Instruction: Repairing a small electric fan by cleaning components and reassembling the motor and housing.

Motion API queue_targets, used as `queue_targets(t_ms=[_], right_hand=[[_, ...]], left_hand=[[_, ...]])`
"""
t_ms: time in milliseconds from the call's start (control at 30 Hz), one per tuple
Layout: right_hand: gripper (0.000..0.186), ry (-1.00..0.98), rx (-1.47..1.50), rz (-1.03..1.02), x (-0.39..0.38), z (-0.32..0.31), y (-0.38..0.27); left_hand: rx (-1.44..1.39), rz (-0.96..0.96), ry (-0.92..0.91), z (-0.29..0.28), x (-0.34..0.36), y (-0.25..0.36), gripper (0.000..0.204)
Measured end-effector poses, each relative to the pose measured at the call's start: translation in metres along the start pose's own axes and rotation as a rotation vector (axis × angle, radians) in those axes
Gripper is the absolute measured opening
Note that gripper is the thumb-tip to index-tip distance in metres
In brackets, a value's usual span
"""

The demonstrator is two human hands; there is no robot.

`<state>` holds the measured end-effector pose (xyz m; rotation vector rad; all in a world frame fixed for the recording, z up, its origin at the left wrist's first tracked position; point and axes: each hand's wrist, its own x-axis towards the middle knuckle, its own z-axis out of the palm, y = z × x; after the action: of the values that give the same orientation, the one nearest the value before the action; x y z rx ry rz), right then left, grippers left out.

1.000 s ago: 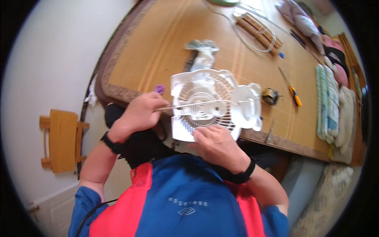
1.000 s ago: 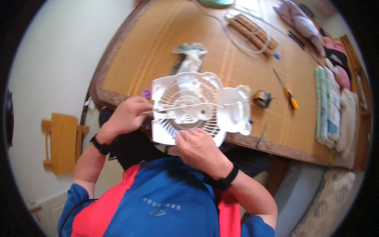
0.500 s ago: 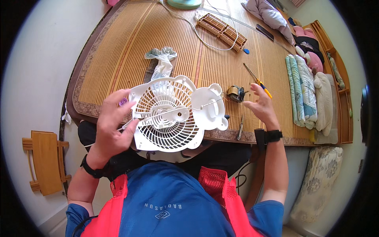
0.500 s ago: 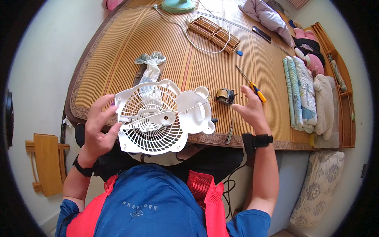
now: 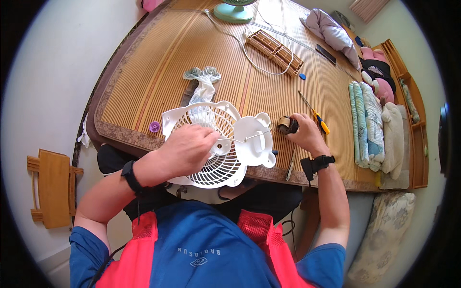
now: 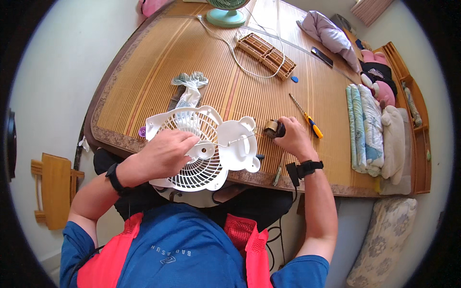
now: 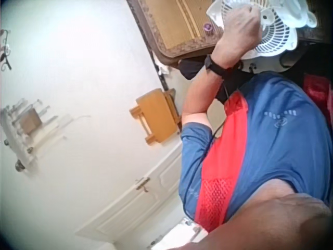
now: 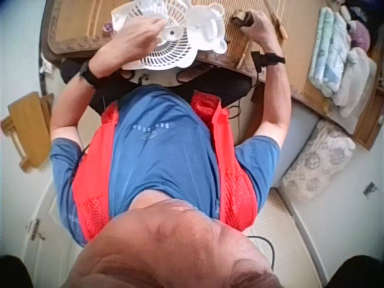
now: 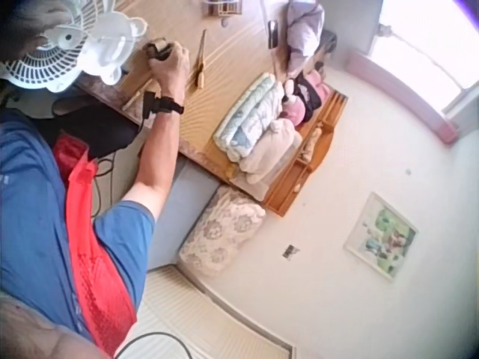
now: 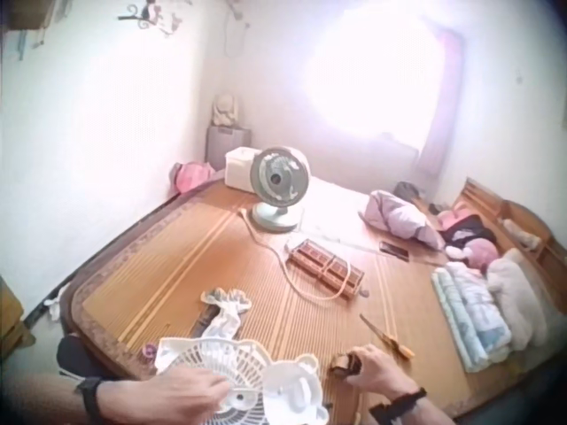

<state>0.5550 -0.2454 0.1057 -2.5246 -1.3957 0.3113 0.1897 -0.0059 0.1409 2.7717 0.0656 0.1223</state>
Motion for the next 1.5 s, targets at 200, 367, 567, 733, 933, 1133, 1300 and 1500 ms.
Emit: queue_targets(t_ms=[200, 367, 567, 733, 933, 1133, 1300, 1500], right_hand=[[0.069, 0.189, 0.073, -0.065, -0.019, -0.020, -0.009], [0.067, 0.226, 0.255, -0.078, -0.037, -0.046, -0.031], [0.071, 0.163, 0.425, -0.098, -0.042, -0.072, -0.073], [0.072, 0.134, 0.629, -0.150, -0.044, -0.086, -0.110], [0.079, 0.093, 0.822, -0.221, -0.045, -0.108, -0.170], [0.078, 0.117, 0.722, -0.295, -0.036, -0.101, -0.188], [0.073, 0.028, 0.568, -0.341, -0.033, -0.060, -0.194], [0.069, -0.039, 0.327, -0.518, -0.027, -0.013, -0.203]], left_hand=[[0.051, -0.029, -0.172, 0.016, 0.024, -0.005, 0.052], [-0.093, -0.177, -0.305, -0.006, 0.035, 0.003, 0.059], [-0.223, -0.060, -0.115, 0.007, 0.025, -0.010, 0.069], [-0.481, -0.080, 0.059, -0.004, 0.025, -0.006, 0.075], [-0.807, -0.003, 0.058, -0.012, 0.025, -0.010, 0.054], [-0.809, -0.200, 0.032, -0.055, -0.027, -0.002, 0.018], [-0.622, -0.373, 0.210, -0.054, -0.071, 0.006, 0.017], [-0.091, -0.155, 0.393, -0.020, -0.085, 0.002, 0.017]])
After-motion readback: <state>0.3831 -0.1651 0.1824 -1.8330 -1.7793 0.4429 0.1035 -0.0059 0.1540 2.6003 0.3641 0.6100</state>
